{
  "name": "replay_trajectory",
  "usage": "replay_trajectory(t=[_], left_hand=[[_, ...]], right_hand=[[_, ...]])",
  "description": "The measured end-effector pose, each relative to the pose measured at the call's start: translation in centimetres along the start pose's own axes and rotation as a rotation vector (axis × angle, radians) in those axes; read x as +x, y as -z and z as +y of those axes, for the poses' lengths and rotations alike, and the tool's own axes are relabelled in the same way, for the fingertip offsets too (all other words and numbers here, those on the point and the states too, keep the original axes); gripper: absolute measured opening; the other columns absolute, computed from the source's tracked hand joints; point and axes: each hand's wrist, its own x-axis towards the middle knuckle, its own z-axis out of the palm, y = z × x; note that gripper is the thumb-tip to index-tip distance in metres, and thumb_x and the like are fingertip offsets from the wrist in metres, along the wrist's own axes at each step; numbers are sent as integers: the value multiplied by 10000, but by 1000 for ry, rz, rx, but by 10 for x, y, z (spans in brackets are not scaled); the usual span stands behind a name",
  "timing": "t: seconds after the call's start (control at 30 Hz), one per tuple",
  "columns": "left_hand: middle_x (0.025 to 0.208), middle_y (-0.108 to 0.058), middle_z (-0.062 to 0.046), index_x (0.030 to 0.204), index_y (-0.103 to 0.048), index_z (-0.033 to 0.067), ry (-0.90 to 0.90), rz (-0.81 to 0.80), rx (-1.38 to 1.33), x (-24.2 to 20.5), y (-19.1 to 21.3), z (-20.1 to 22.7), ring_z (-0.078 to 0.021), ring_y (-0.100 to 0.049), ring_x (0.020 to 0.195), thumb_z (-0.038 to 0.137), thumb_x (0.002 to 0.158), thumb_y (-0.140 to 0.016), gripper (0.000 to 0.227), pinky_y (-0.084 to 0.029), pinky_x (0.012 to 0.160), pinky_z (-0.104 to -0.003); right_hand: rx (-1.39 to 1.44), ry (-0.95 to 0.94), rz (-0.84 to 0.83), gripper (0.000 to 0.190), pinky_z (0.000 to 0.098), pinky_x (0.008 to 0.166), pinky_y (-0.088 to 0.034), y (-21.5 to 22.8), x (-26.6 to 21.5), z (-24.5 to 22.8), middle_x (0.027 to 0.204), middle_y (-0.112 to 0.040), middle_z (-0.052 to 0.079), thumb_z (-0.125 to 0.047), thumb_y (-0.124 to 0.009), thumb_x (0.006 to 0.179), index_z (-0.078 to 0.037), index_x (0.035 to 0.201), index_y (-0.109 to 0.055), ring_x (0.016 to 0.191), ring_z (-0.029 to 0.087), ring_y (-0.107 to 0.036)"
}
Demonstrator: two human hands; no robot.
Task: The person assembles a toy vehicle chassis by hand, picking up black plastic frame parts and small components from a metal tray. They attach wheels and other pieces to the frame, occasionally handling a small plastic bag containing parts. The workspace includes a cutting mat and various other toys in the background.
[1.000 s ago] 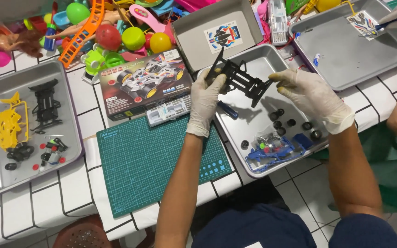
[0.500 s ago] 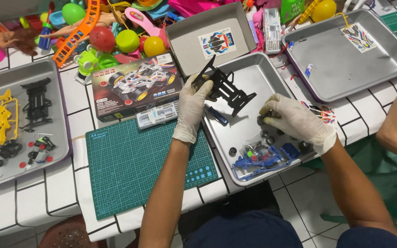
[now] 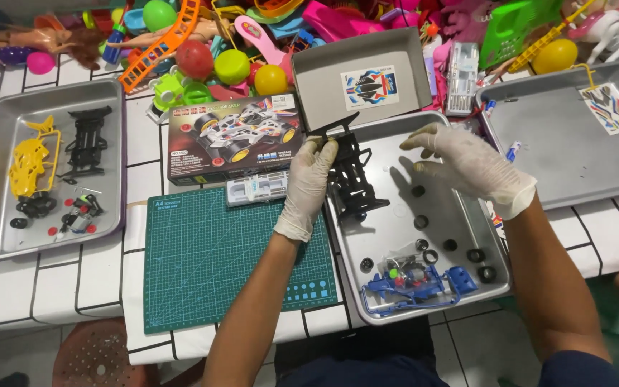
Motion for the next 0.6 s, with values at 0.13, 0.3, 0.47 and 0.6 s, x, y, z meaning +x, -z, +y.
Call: replay_trajectory(t=[0.13, 0.3, 0.47, 0.6], left_hand=[[1292, -634, -117, 1354, -608, 20, 41, 60, 16, -15, -13, 62, -189, -556, 1223, 368, 1021, -679, 487, -395, 1163, -452], [1348, -594, -155, 1410, -531, 35, 58, 286, -88, -8, 0, 94, -225, -568, 1260, 382, 1020, -656, 537, -431, 1151, -421], [1430, -485, -224, 1496, -406, -37, 76, 389, -35, 12, 43, 48, -275, -507, 1332, 437, 1011, -675, 730, -388, 1196, -435], [1406, -487, -232, 1526, -365, -41, 54, 374, -54, 21, 50, 14, -253, -506, 1319, 378, 1033, -669, 714, -425, 1167, -454]], right_hand=[[-37, -35, -37, 315, 464, 896, -555, 3, 21, -1, 1103, -744, 87, -220, -750, 898, -221, 1213, -739, 1045, 327, -710], [86, 134, -302, 243, 429, 884, -594, -25, 25, -6, 1001, -797, 40, -283, -791, 851, -229, 1087, -774, 979, 280, -757], [-20, 162, -557, 316, 374, 922, -611, -17, -17, -46, 1028, -784, -37, -346, -807, 835, -295, 1142, -751, 1002, 198, -753], [-226, 349, -474, 455, 389, 957, -568, -59, -60, -34, 1075, -703, -35, -430, -792, 844, -292, 1253, -646, 1070, 192, -693]])
